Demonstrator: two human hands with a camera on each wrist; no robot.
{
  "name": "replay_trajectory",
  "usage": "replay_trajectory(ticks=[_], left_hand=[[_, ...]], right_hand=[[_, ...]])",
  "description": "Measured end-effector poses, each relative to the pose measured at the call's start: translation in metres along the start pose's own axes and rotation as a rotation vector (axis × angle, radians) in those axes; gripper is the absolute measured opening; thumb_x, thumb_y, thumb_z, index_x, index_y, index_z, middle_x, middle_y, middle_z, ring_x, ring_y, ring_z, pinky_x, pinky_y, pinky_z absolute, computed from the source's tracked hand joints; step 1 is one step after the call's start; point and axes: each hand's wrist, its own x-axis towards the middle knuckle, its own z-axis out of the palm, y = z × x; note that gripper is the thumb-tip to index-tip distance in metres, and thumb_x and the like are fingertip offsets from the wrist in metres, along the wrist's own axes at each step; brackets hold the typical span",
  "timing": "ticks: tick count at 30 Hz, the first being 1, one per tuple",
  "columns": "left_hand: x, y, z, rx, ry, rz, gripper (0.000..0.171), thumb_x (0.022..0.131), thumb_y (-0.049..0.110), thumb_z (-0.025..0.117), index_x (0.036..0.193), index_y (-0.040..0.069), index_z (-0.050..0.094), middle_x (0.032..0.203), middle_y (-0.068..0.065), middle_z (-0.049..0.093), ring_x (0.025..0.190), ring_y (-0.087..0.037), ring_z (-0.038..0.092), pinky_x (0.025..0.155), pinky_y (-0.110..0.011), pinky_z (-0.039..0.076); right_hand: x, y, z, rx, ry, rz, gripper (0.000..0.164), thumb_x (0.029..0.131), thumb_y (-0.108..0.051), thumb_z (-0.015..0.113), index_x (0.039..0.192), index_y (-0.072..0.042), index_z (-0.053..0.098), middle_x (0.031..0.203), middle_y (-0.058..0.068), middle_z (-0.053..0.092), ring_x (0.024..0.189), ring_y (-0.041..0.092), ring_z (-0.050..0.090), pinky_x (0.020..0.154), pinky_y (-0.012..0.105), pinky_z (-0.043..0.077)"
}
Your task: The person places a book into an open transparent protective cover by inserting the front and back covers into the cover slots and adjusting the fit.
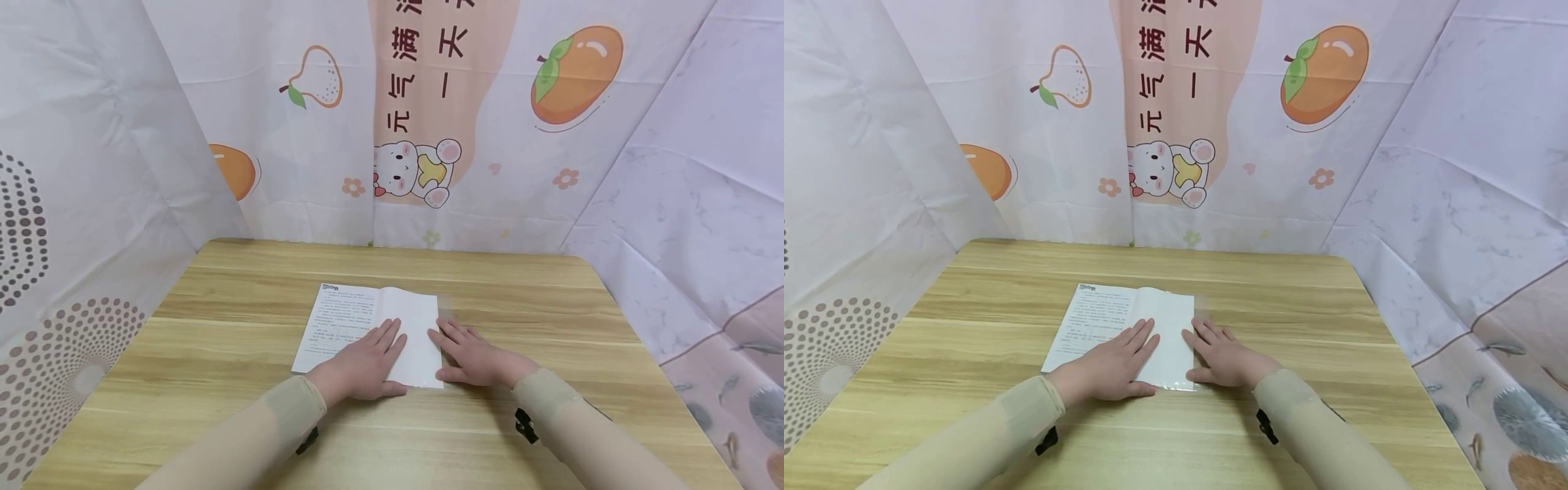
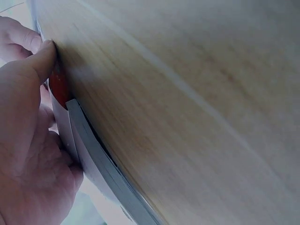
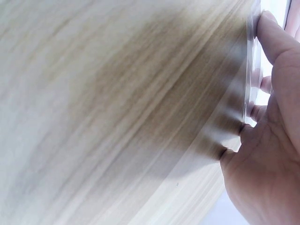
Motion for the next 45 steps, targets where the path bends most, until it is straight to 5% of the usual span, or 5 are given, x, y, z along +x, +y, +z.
replay_trajectory(ticks=[28, 45], left_hand=[[-0.002, -0.002, -0.005, 0.014, 0.037, 0.003, 0.086, 0.089, 0.068, 0.047, 0.145, 0.003, 0.038, 0.154, -0.018, 0.027, 0.141, -0.03, 0.021, 0.107, -0.039, 0.038], [-0.003, -0.002, -0.006, 0.142, 0.151, 0.09, 0.066, 0.09, 0.064, 0.05, 0.127, 0.009, 0.056, 0.137, -0.012, 0.054, 0.126, -0.032, 0.048, 0.081, -0.04, 0.056]], right_hand=[[-0.002, -0.003, 0.0, 0.006, 0.017, -0.01, 0.079, 0.096, -0.053, 0.049, 0.152, -0.005, 0.02, 0.157, 0.025, 0.01, 0.141, 0.045, 0.006, 0.107, 0.069, 0.017], [-0.003, -0.012, -0.004, -0.046, -0.004, 0.015, 0.078, 0.097, -0.051, 0.051, 0.151, -0.005, 0.021, 0.157, 0.025, 0.011, 0.141, 0.045, 0.009, 0.107, 0.067, 0.021]])
